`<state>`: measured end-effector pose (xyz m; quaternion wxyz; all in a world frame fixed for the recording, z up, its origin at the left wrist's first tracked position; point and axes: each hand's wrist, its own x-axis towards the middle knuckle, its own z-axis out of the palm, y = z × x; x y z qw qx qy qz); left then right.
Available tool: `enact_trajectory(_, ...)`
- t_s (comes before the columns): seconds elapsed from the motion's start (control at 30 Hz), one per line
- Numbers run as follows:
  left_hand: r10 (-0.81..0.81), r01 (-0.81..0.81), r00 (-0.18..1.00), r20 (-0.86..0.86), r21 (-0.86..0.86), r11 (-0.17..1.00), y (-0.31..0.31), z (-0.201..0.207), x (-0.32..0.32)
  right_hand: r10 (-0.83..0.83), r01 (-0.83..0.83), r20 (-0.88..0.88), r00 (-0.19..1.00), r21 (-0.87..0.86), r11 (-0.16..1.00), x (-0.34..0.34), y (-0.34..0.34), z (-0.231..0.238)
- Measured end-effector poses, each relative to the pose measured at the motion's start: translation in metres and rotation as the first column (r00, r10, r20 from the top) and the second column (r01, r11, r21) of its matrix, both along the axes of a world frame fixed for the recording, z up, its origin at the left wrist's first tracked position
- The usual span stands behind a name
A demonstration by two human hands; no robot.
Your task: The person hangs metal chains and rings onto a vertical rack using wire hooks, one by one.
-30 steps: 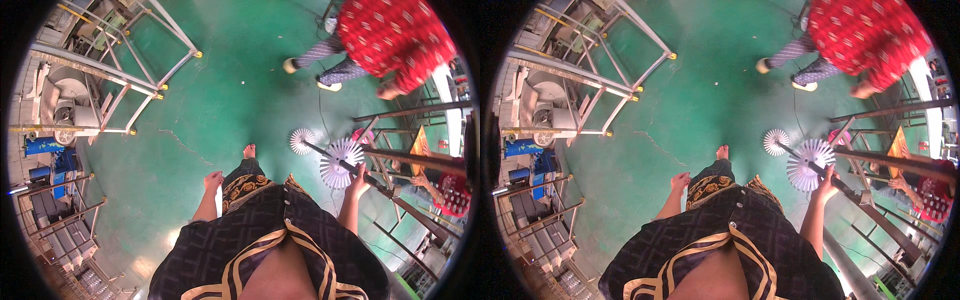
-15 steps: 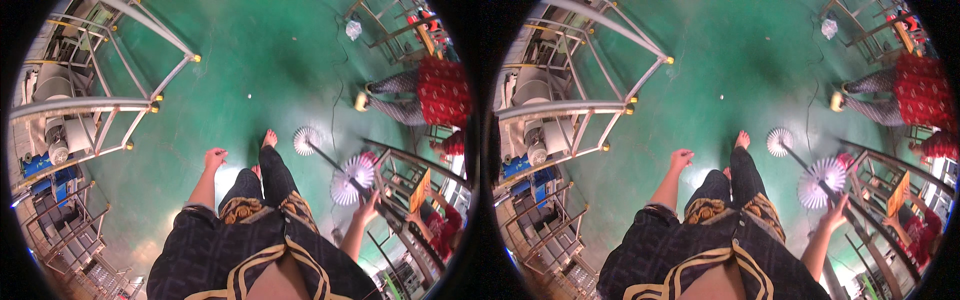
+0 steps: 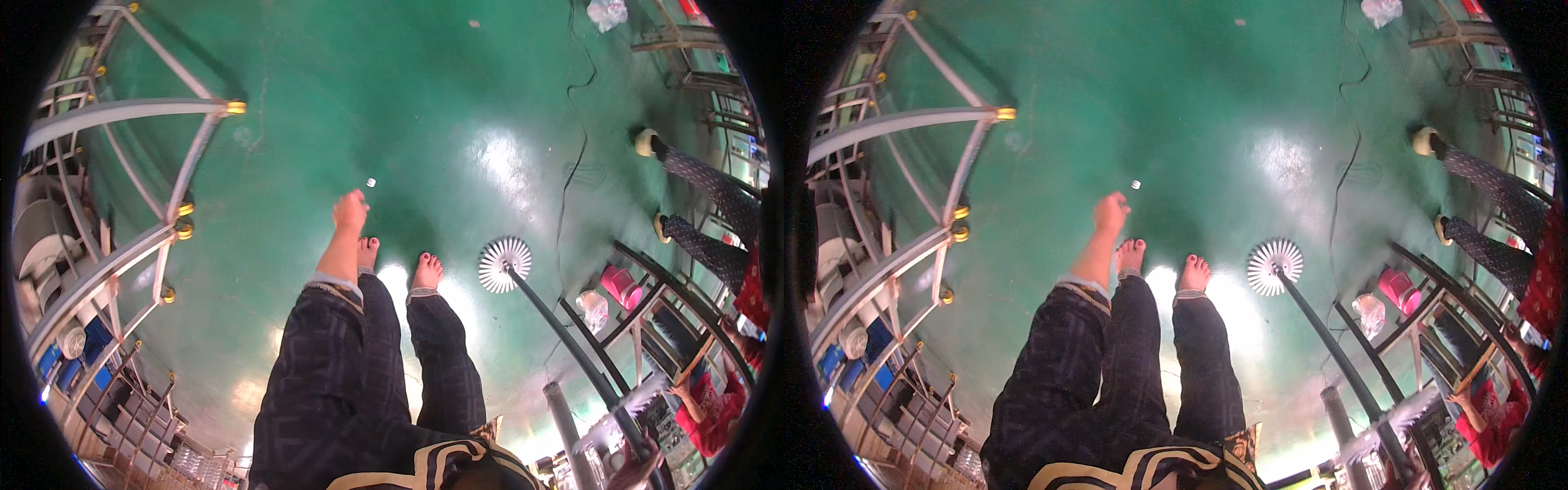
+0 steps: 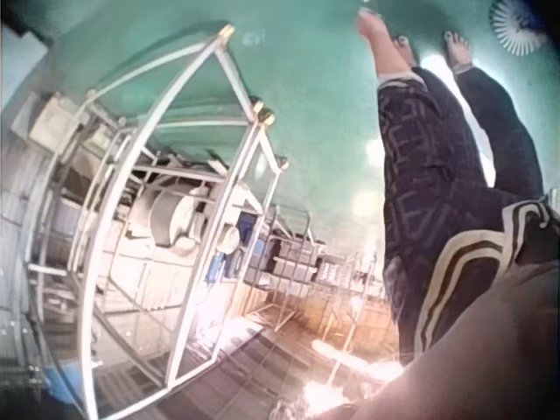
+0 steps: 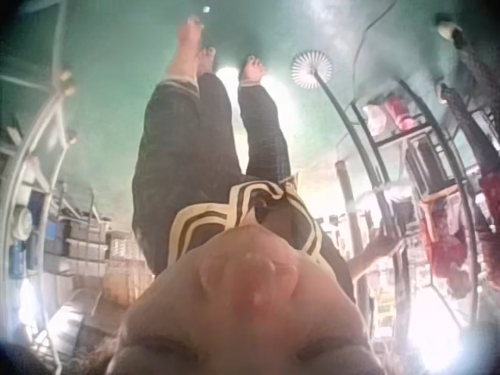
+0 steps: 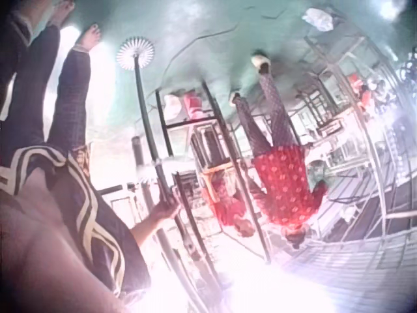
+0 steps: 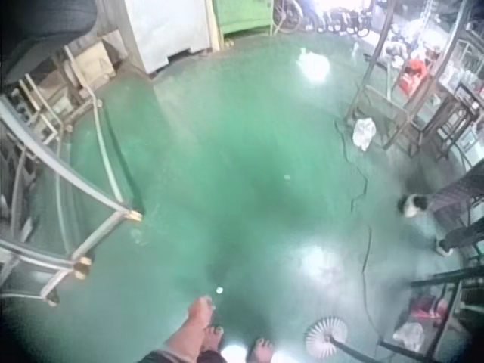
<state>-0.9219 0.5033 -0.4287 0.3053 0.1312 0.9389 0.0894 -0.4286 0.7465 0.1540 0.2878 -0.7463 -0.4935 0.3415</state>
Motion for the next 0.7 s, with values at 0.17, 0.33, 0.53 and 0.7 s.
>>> enact_trajectory(0.17, -0.228, 0.228, 0.974, 0.021, -0.060, 0.972, 0.035, -0.080, -0.033, 0.040, -0.055, 0.489, 0.871, 0.017, 0.998, 0.025, 0.004, 0.010)
enact_trajectory(0.33, -0.357, 0.364, 0.931, -0.080, 0.093, 0.927, 0.017, -0.123, -0.032, -0.066, 0.068, -0.054, 0.996, 0.051, 0.996, -0.022, -0.007, 0.014)
enact_trajectory(0.53, -0.363, 0.356, 0.931, 0.050, 0.106, 0.928, 0.027, -0.112, -0.042, 0.258, -0.255, -0.175, 0.950, 0.040, 0.966, 0.035, -0.008, 0.016)
enact_trajectory(0.7, -0.117, -0.073, 0.905, 0.409, 0.419, 0.905, 0.047, -0.015, 0.011, -0.100, 0.217, -0.346, 0.933, 0.317, 0.923, -0.031, -0.015, -0.024)
